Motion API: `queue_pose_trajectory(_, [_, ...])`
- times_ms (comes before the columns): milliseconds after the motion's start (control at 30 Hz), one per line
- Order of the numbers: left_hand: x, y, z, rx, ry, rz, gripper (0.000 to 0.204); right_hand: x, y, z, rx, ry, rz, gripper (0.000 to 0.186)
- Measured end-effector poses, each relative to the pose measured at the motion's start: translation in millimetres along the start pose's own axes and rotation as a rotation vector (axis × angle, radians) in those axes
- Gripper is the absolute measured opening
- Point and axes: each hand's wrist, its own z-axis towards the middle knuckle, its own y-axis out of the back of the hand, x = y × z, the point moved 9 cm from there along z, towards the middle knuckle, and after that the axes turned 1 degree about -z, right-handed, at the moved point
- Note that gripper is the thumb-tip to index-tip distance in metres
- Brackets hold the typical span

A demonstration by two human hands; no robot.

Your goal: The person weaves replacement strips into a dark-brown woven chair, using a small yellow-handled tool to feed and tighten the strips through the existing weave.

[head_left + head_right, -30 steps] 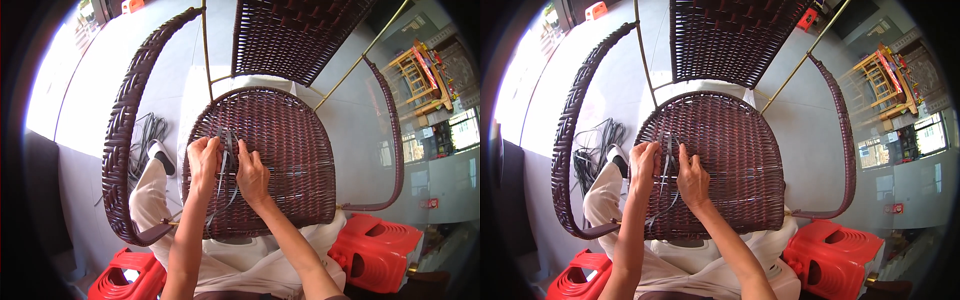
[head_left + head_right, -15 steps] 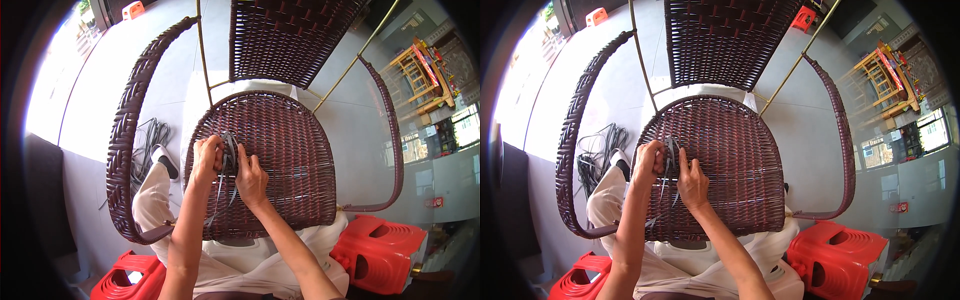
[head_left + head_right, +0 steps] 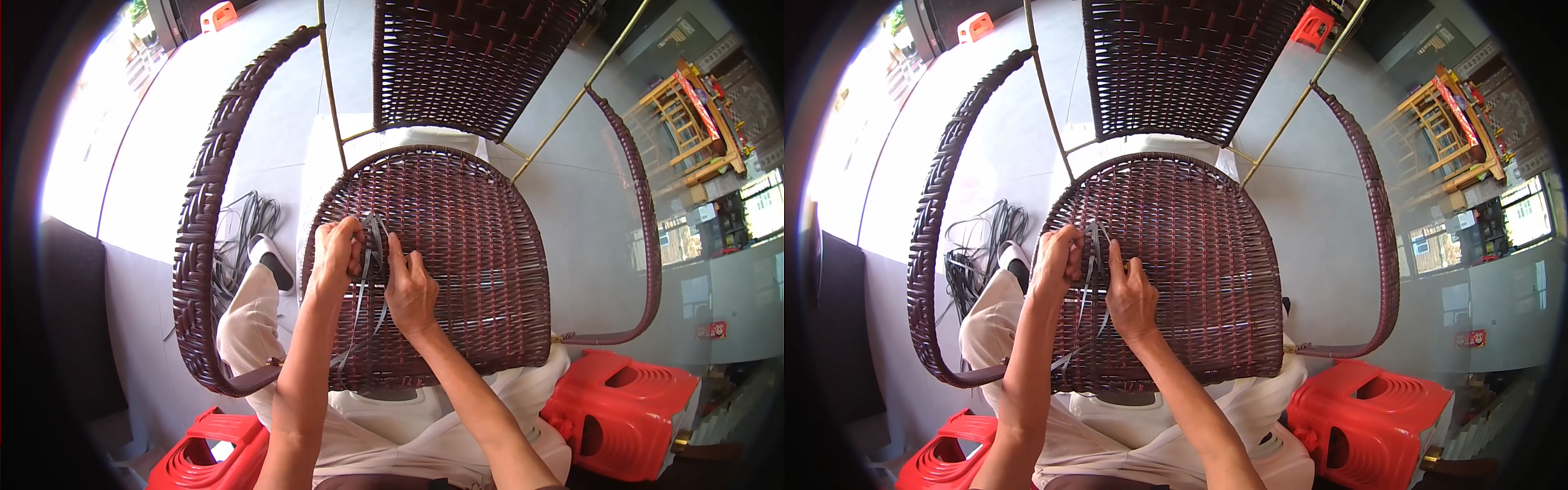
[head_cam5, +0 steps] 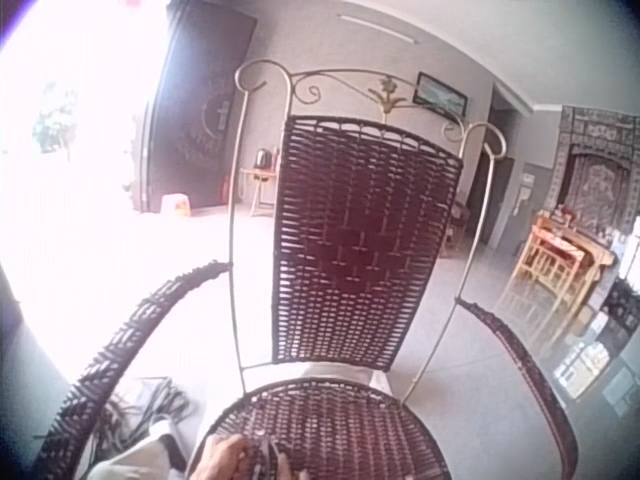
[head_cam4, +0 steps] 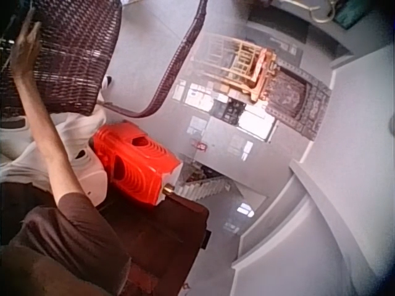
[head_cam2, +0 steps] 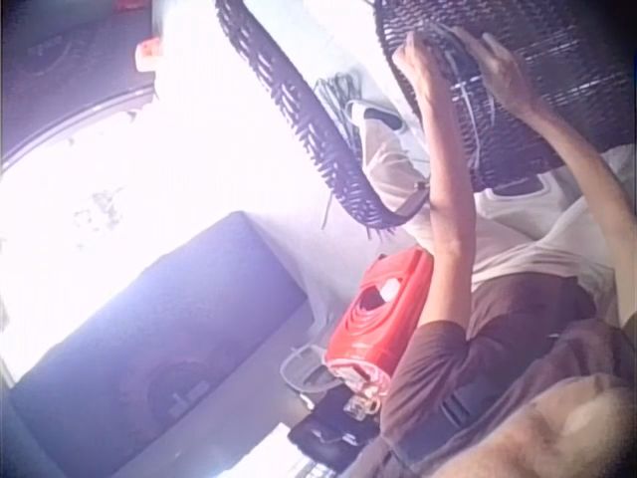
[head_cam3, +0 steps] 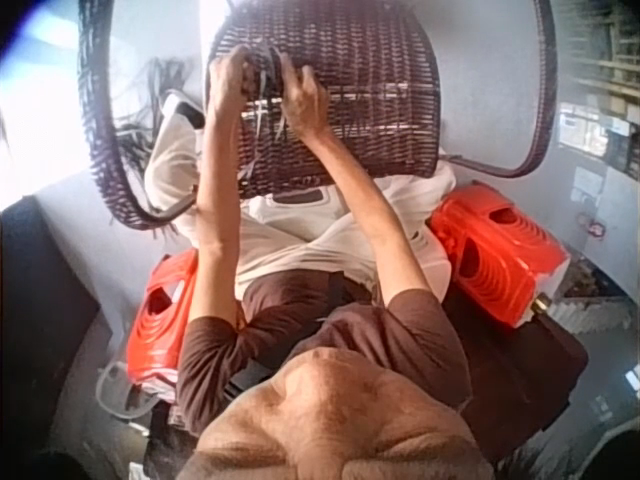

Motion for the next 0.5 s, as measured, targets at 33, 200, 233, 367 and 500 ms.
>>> queue_pose_trajectory(33, [0, -2, -1, 0.019, 0.003, 0.029, 0.021, -1, 2, 0, -0.006, -0.012, -0.001, 0.048])
queue_pose_trajectory(200, [-6, -2, 0, 0.003, 0.018, 0.085, 0.022, -3, 4, 1, -0.006, -0.033, 0.008, 0.043])
queue_pose_trajectory(233, [-8, -3, 0, 0.022, -0.005, 0.094, 0.022, -2, 4, 1, -0.014, -0.014, 0.000, 0.046])
queue_pose_trajectory(367, [-13, -2, 4, 0.045, -0.029, 0.147, 0.021, 0, 4, 0, -0.028, 0.013, -0.015, 0.049])
queue_pose_trajectory(500, [-16, 2, 5, 0.021, 0.015, 0.176, 0.021, 2, 4, 1, -0.038, 0.017, -0.010, 0.049])
